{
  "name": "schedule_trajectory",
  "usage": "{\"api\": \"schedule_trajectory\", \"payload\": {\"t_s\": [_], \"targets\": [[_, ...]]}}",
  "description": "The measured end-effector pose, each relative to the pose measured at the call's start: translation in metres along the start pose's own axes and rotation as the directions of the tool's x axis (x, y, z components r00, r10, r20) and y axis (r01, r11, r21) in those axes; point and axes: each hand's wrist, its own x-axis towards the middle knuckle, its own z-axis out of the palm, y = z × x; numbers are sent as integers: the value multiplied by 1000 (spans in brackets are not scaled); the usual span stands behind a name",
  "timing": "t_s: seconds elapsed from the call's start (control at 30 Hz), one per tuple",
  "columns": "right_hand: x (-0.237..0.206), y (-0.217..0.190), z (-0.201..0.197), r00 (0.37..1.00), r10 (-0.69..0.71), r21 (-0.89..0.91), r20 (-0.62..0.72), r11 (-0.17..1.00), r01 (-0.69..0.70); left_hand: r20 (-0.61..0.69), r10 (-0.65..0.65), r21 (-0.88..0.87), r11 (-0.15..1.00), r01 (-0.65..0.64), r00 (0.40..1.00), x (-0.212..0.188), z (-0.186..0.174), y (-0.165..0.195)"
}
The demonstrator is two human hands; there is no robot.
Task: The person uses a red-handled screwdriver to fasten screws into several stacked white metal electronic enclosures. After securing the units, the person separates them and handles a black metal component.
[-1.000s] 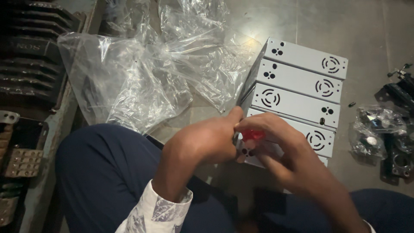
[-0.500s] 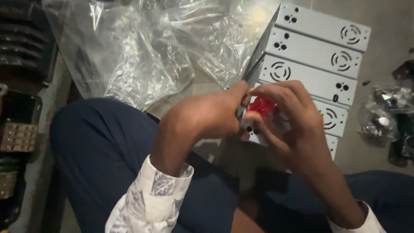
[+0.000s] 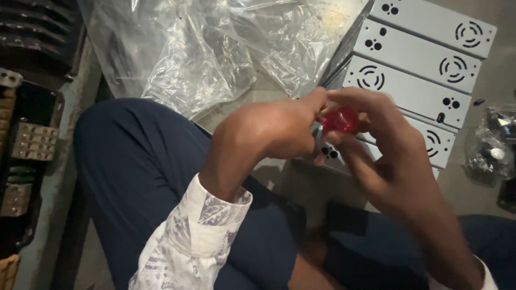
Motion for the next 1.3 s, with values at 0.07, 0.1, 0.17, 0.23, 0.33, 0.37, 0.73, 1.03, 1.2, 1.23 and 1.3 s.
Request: {"api": "schedule_trajectory", "payload": {"t_s": [0.07,0.1,0.17,0.23,0.33,0.37,0.73,1.03,1.2,1.23,1.3], "targets": [[1,-3,-4,999,9,-9,31,1000,-8,10,-23,31,999,22,1000,2,1,1],[2,-5,-3,1000,-17,-70,3,997,17,18,-37,46,998,36,999,2,0,1],[4,-11,-1,996,-71,-199,-48,978,60,2,1,14,1000,-1,1000,1,1,0],[7,-15,4,994,-17,-259,-106,966,-11,-7,14,-6,1000,-14,1000,2,1,1],[10,-18,-3,998,-64,-211,-15,976,59,-2,-2,-14,1000,2,1000,6,1,3],[11,-19,-4,993,-107,-168,43,979,113,1,-4,-14,1000,4,1000,6,1,2],[6,-15,-8,999,-46,-51,13,998,47,35,53,25,998,-54,998,7,-1,3],[8,-17,-6,998,-53,-135,-17,990,50,42,-52,-10,999,53,998,-1,-8,8],[10,-10,4,993,-100,-223,-60,971,85,56,-60,17,998,59,997,-1,-7,4],[10,-8,3,996,-61,-195,-62,980,48,40,-58,12,998,58,997,0,-8,4],[9,-4,1,999,-25,-106,-41,994,20,8,-58,-6,998,58,998,1,-8,1]]}}
